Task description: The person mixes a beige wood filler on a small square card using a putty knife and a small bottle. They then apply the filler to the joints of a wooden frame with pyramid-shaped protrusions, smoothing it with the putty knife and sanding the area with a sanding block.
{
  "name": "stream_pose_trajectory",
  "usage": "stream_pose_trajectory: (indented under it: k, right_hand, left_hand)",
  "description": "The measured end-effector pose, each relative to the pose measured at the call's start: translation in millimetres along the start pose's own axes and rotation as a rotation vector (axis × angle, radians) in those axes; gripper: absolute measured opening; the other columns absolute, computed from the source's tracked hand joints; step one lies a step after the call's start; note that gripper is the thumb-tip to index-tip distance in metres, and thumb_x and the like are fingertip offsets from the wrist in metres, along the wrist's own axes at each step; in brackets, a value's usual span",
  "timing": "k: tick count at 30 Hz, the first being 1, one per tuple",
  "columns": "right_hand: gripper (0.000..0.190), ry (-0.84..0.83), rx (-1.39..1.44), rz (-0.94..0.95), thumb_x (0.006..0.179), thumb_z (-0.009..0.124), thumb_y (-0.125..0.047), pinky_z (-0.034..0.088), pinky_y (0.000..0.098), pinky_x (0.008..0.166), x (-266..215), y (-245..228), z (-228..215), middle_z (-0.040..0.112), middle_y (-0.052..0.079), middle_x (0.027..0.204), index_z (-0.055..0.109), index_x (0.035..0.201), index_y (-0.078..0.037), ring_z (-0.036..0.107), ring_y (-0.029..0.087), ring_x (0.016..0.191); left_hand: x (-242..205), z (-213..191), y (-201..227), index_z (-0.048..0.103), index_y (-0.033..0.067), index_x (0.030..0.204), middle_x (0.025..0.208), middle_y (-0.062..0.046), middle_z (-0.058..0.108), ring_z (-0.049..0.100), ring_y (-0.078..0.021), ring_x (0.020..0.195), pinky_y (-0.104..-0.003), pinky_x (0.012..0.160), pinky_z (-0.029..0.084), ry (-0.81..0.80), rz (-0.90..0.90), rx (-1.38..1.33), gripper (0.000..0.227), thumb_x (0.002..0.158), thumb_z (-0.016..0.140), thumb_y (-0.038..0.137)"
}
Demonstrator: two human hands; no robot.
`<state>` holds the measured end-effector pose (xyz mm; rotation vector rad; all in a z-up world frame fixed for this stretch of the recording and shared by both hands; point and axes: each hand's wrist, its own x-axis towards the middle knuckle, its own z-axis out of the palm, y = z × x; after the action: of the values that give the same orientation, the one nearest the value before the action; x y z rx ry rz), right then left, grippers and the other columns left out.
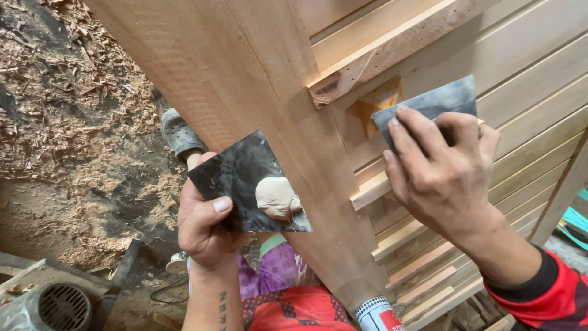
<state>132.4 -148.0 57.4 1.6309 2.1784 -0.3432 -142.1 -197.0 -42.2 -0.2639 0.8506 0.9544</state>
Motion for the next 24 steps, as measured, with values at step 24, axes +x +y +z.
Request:
stream_pose_trajectory:
  k: [24]
  right_hand:
    - [0.032, 0.038, 0.094, -0.008, 0.088, 0.081, -0.015, 0.037, 0.0482, 0.093, -30.0, 5.3, 8.8, 0.069, 0.002, 0.129, 0.077, 0.117, -0.004, 0.056, 0.026, 0.107]
  left_hand:
    - [1.9, 1.9, 1.4, 0.051, -0.0123, 0.127, 0.115, -0.024, 0.065, 0.066, -0.0313, 0.105, -0.043, 0.102, 0.054, 0.006, -0.02, -0.021, 0.048, 0.083, 0.053, 0.006]
